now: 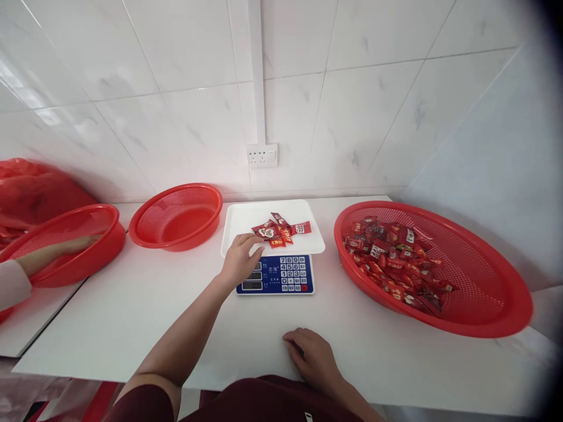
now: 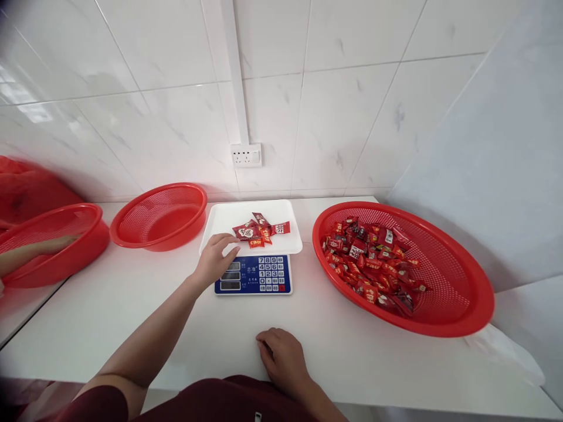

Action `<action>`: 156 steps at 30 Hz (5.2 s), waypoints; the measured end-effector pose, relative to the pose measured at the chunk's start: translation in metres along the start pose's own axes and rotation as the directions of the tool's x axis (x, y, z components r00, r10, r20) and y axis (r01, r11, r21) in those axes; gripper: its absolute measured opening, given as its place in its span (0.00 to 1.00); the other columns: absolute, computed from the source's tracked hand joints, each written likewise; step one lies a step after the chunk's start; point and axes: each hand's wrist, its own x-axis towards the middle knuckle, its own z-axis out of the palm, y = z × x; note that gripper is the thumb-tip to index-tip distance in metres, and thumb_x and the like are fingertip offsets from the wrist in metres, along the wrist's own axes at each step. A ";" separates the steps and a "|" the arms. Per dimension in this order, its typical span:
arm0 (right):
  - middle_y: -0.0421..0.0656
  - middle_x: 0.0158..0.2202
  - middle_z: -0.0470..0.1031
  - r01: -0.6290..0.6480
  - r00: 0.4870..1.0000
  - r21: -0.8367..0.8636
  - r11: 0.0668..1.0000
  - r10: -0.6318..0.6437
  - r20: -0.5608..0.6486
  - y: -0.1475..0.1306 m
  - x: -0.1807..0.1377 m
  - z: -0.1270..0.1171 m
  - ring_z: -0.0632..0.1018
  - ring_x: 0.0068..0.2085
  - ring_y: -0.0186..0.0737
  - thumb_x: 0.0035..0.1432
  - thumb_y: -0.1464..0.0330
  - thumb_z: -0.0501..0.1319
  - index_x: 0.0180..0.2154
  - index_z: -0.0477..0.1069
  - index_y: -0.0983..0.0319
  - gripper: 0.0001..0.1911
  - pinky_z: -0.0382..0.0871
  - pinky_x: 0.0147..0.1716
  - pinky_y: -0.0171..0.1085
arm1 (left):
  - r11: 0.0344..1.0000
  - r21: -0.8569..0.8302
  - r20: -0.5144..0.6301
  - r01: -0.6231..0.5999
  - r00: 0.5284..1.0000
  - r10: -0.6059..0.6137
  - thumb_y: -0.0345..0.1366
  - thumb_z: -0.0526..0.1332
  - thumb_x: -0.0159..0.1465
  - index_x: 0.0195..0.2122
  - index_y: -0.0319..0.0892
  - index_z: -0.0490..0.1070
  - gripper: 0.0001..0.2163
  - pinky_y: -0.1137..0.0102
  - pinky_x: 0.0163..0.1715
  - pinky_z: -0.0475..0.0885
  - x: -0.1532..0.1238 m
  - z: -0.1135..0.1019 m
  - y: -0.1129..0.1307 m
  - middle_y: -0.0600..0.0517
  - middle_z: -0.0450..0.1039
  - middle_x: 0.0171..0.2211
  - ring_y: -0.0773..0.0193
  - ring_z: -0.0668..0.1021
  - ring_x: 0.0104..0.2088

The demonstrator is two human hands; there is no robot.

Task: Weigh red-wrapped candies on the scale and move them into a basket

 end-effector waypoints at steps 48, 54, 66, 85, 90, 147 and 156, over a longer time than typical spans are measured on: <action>0.45 0.35 0.76 0.003 0.967 0.448 0.894 0.111 -0.228 -0.043 0.090 -0.067 0.76 0.31 0.39 0.58 0.58 0.53 0.42 0.70 0.59 0.16 0.73 0.32 0.38 | 0.571 -0.690 0.336 0.444 0.896 -0.291 0.43 0.64 0.54 0.34 0.39 0.72 0.13 0.70 0.30 0.70 -0.026 -0.026 0.017 0.50 0.74 0.29 0.64 0.75 0.30; 0.43 0.32 0.75 -0.073 0.953 0.523 0.849 0.214 -0.213 -0.029 0.074 -0.073 0.76 0.29 0.37 0.57 0.57 0.54 0.46 0.68 0.60 0.19 0.75 0.31 0.38 | 0.905 0.027 -0.279 0.425 0.873 -0.401 0.36 0.55 0.61 0.44 0.41 0.67 0.11 0.64 0.39 0.70 0.010 -0.082 -0.078 0.45 0.72 0.41 0.56 0.75 0.41; 0.44 0.29 0.75 -0.180 0.939 0.510 0.841 0.302 -0.166 -0.004 0.050 -0.071 0.76 0.27 0.37 0.56 0.54 0.54 0.43 0.69 0.62 0.21 0.75 0.29 0.38 | 0.681 0.520 0.024 0.515 0.788 -0.615 0.47 0.50 0.62 0.53 0.41 0.62 0.22 0.56 0.28 0.71 -0.011 -0.103 -0.084 0.38 0.73 0.39 0.44 0.76 0.36; 0.46 0.37 0.76 -0.115 0.954 0.408 0.906 0.216 -0.209 -0.018 0.063 -0.076 0.76 0.31 0.38 0.58 0.58 0.53 0.44 0.70 0.60 0.17 0.73 0.31 0.38 | 0.968 -0.209 0.121 0.137 0.986 -0.113 0.35 0.51 0.64 0.42 0.45 0.71 0.11 0.68 0.37 0.71 0.031 -0.017 -0.004 0.51 0.75 0.37 0.62 0.76 0.38; 0.46 0.42 0.74 -0.098 0.964 0.678 0.728 0.238 -0.117 -0.033 0.091 -0.072 0.77 0.34 0.39 0.54 0.56 0.57 0.50 0.64 0.60 0.23 0.72 0.28 0.36 | 0.526 -0.758 0.263 0.385 0.919 -0.295 0.42 0.57 0.60 0.37 0.40 0.70 0.11 0.69 0.34 0.74 -0.002 -0.012 0.038 0.51 0.75 0.33 0.64 0.76 0.34; 0.44 0.39 0.78 -0.220 0.888 0.001 0.975 0.201 -0.414 0.017 0.147 -0.133 0.77 0.39 0.43 0.55 0.67 0.54 0.41 0.74 0.60 0.14 0.69 0.40 0.39 | 0.847 0.122 -0.179 0.517 0.851 -0.493 0.37 0.51 0.62 0.42 0.43 0.68 0.11 0.63 0.36 0.69 -0.010 -0.087 -0.091 0.47 0.74 0.37 0.56 0.75 0.37; 0.44 0.36 0.78 -0.169 0.923 0.271 0.948 0.248 -0.294 -0.015 0.177 -0.117 0.78 0.32 0.40 0.55 0.68 0.56 0.39 0.75 0.62 0.12 0.72 0.37 0.41 | 0.989 0.144 -0.215 0.022 0.977 0.010 0.32 0.51 0.62 0.36 0.42 0.69 0.08 0.64 0.39 0.69 -0.078 -0.035 -0.039 0.47 0.74 0.32 0.59 0.74 0.36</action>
